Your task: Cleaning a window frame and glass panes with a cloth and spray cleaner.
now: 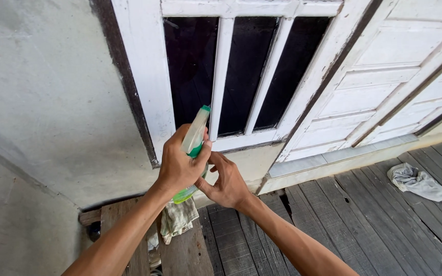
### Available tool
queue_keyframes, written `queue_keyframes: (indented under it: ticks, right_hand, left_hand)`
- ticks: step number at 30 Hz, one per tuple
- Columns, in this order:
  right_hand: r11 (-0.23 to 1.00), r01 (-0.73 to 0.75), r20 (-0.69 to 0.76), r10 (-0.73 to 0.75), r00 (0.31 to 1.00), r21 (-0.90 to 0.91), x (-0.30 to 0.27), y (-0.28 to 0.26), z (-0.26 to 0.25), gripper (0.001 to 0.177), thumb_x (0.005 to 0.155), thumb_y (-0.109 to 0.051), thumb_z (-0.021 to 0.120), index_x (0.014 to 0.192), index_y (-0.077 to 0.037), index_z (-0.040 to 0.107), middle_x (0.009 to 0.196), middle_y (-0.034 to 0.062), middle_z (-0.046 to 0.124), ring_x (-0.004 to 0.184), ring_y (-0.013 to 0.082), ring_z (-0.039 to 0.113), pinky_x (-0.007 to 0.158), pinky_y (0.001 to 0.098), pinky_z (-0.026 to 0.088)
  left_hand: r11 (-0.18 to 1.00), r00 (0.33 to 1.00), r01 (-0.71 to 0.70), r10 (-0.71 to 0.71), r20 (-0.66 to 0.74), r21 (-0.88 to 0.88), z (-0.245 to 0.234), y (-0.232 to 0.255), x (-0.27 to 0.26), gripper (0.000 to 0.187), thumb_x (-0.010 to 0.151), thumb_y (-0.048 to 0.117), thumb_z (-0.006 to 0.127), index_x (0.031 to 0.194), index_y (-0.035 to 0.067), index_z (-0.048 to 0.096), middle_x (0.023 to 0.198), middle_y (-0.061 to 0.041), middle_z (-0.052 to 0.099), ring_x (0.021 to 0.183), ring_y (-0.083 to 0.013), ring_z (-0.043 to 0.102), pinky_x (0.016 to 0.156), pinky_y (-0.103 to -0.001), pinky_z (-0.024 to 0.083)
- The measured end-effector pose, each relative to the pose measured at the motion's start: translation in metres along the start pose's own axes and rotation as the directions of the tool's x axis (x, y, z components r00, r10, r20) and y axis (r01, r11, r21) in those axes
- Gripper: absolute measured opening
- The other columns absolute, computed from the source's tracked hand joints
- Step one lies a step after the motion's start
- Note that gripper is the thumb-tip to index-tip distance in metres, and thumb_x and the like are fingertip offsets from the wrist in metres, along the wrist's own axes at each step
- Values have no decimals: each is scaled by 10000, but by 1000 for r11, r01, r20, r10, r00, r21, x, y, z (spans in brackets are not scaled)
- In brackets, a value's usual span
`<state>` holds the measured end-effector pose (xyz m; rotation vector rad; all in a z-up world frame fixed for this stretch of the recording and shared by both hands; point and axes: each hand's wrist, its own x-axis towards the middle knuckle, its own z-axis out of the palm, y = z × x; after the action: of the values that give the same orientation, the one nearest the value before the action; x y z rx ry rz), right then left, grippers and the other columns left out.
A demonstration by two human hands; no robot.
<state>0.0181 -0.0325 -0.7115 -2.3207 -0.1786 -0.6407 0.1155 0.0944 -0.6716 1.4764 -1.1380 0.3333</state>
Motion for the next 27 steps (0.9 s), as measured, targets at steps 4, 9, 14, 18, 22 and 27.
queue_keyframes:
  ticks: [4,9,14,18,22,27]
  right_hand:
    - [1000,-8,67,7,998,27,-9,3,19,500,863,-356,713,1175,23,614,1036,159,721,900,279,729,830,428,602]
    - [993,-116,205,112,972,8,-13,-3,33,444,849,-354,720,1091,12,655,947,157,734,836,282,720,822,424,595]
    - [1000,-8,149,6,989,17,7,-14,35,499,872,-354,715,1190,22,636,1081,180,724,950,281,714,818,411,593]
    - [997,71,72,-70,995,-1,32,-47,23,588,840,-338,725,1271,42,603,1165,201,696,988,288,705,795,413,592]
    - [995,100,67,-99,993,-14,40,-55,32,616,807,-323,736,1274,52,595,1166,203,690,958,293,707,776,416,589]
    - [997,75,159,-78,984,25,34,-41,56,531,849,-313,731,1225,46,620,1108,188,719,938,282,732,808,407,617]
  left_hand:
    - [936,932,312,-334,139,162,-6,-14,-25,237,915,218,692,1046,29,635,774,-102,684,594,-178,684,521,-339,597]
    - [988,992,101,-109,65,115,-18,-17,-46,229,913,151,697,1074,-7,655,820,-123,701,692,-173,707,599,-334,577]
    - [963,963,269,-269,-36,-8,-41,8,-29,241,906,99,671,1120,-2,627,876,-83,688,632,-139,702,530,-288,574]
    - [964,964,167,-204,-171,-209,-60,24,-17,206,957,43,654,1146,-30,615,897,-81,666,719,-116,684,615,-264,572]
    - [991,970,130,-132,-203,-23,-74,19,-21,175,950,41,674,1104,-24,621,856,-73,693,712,-117,707,609,-263,575]
    - [985,981,166,-160,-110,44,-83,6,-32,188,925,68,648,1090,-20,632,850,-91,678,619,-117,678,511,-265,565]
